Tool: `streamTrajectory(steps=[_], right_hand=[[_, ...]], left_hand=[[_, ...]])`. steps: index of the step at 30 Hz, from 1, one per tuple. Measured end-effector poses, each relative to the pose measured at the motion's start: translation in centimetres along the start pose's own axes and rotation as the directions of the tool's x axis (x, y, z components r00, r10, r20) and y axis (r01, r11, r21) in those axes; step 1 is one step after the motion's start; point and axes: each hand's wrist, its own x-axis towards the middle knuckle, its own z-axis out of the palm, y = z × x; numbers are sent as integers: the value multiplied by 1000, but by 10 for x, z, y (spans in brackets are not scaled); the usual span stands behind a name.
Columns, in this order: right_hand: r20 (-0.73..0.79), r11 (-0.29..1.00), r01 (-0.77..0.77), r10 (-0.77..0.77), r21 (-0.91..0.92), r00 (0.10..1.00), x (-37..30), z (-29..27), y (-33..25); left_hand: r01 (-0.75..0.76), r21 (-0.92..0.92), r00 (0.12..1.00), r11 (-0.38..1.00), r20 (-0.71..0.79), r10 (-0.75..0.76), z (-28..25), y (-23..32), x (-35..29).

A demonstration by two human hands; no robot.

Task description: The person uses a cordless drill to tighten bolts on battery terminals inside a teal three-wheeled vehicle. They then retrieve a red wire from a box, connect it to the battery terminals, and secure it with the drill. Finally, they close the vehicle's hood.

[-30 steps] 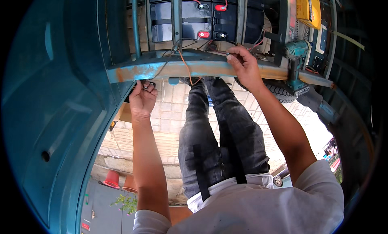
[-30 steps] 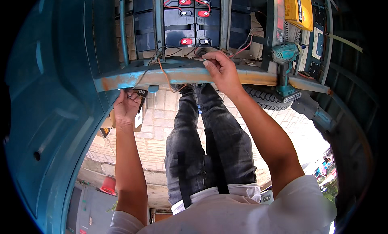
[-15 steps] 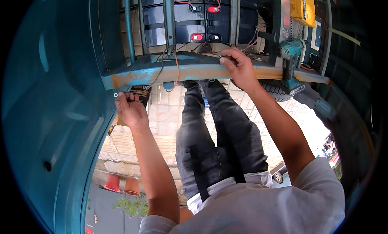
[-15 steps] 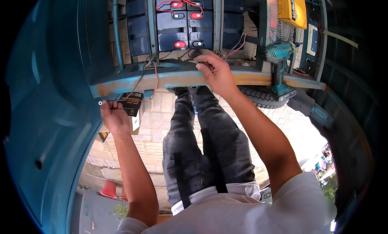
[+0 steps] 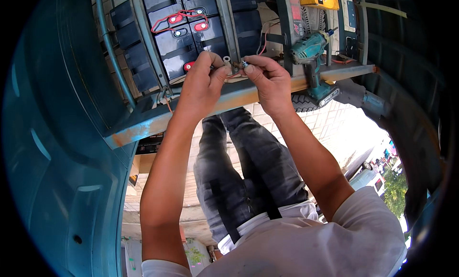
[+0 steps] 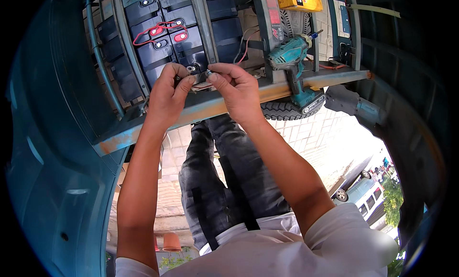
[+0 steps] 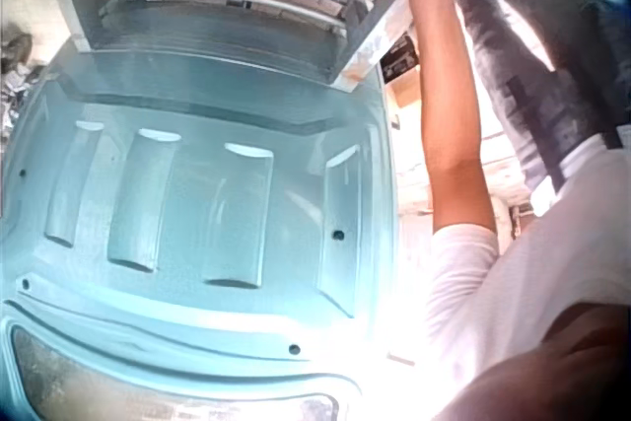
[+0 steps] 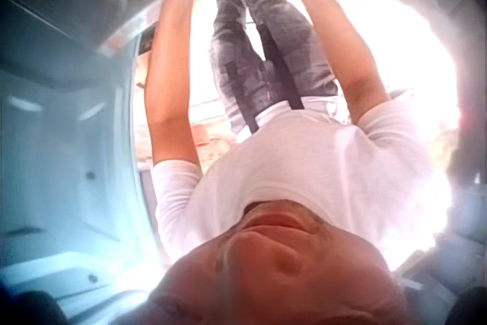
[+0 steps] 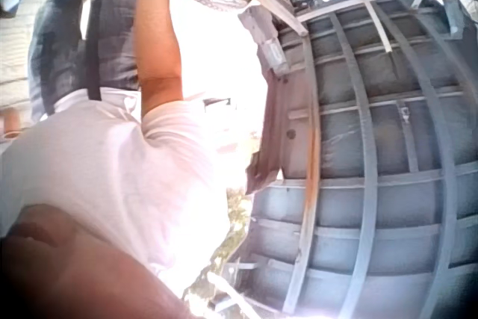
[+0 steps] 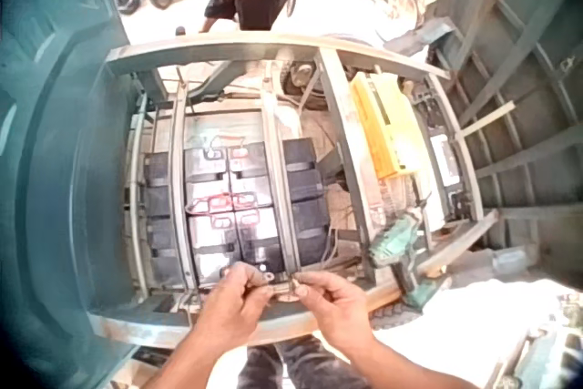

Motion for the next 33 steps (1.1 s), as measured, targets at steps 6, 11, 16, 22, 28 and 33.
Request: streamTrajectory(steps=[6,11,16,22,28,33], right_hand=[[56,990,-141,141,-12,988,15,-4,7],[80,997,-76,76,-12,994,28,-6,26],[3,966,-233,234,114,972,31,1,28],[-18,954,-292,294,70,956,35,3,38],[-21,914,-402,404,60,915,43,4,43],[-43,958,-281,279,-50,959,51,10,64]], left_hand=[[63,94,997,994,-40,-59,28,-31,12],[115,118,993,986,-35,-111,36,-46,16],[192,-102,975,976,-95,-201,40,-60,16],[26,171,990,985,-139,-2,40,-71,15],[30,191,990,981,-139,-3,37,-79,15],[311,4,942,951,-132,-308,19,-83,22]])
